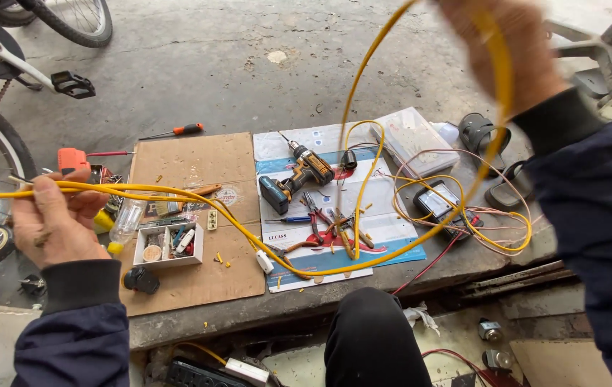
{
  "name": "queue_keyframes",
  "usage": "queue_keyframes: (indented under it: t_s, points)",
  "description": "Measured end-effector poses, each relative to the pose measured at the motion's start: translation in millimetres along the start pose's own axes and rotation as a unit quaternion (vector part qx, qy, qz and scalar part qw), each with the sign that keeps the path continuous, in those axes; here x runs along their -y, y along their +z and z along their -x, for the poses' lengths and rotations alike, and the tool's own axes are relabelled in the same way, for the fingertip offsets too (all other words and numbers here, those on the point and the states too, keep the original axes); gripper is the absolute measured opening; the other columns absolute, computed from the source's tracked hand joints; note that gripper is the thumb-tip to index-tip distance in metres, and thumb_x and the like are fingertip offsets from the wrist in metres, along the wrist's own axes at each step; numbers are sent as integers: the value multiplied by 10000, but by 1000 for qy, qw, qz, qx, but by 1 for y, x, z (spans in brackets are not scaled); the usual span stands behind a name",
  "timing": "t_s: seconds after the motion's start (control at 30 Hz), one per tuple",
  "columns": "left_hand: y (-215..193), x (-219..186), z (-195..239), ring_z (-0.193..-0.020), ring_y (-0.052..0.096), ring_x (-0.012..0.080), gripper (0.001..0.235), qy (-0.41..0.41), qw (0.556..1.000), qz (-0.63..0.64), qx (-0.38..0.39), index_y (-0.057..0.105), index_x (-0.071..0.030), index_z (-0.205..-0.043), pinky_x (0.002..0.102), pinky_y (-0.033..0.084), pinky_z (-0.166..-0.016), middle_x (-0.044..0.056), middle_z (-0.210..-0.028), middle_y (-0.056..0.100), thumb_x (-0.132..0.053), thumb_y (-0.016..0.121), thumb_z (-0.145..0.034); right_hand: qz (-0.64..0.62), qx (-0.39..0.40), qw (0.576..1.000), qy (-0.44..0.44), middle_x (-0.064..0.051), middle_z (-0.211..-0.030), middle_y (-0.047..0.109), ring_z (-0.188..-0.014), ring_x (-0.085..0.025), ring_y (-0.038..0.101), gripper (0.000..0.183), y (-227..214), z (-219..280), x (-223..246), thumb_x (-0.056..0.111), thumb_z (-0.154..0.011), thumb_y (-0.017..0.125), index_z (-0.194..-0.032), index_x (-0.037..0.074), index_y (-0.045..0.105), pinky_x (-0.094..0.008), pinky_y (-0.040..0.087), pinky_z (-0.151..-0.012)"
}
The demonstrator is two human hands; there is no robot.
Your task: The person strips the outer jacket of a yellow electrical cord, twists the inner wires, and connects a light bulb to test the circuit. They plug the cord into a power strip, observe the bulb lighting, then unplug it and continue stripping and twisting the wires.
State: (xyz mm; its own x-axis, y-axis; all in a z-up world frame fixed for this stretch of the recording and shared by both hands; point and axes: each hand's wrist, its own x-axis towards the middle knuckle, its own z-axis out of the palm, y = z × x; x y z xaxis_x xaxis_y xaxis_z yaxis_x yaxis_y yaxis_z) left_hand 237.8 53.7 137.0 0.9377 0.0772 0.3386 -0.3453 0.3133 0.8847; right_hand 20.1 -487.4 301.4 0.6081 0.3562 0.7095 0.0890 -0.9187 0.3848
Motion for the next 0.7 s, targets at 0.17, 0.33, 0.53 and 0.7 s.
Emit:
queue_keyframes:
  t_s: [0.17,0.33,0.53,0.7]
  points:
    - [2,18,4,-793,722,38,264,-20,999,-28,-9,558,-135,-1365,152,676,-784,33,-1187,814,-363,580,-1233,-161,28,984,73,-140,-1081,792,-720,-221,678,241,76,22,80,-51,-1095,763,-1331,-5,760,-370,532,-626]
    - [16,24,14,-835,693,76,314,-26,996,-72,47,511,-90,-1387,193,645,-801,66,-1200,765,-369,529,-1243,-82,267,959,54,-211,-1485,633,-1042,-328,735,665,171,75,156,69,-1021,594,-1671,32,455,-422,645,-820]
    - [27,81,16,-824,780,201,209,-67,990,-104,71,584,-116,-1301,339,705,-777,171,-1106,789,-304,495,-1274,-232,508,801,213,-289,-1512,601,-949,-328,785,1050,164,101,224,-203,-918,505,-1823,189,144,-433,669,-744]
    - [47,84,32,-740,765,165,219,-114,984,-80,112,621,-72,-1235,306,687,-724,172,-1043,820,-281,562,-1210,-346,524,731,267,-196,-1414,737,-1291,-448,720,664,128,117,251,248,-1066,602,-1707,203,434,-602,586,-1037]
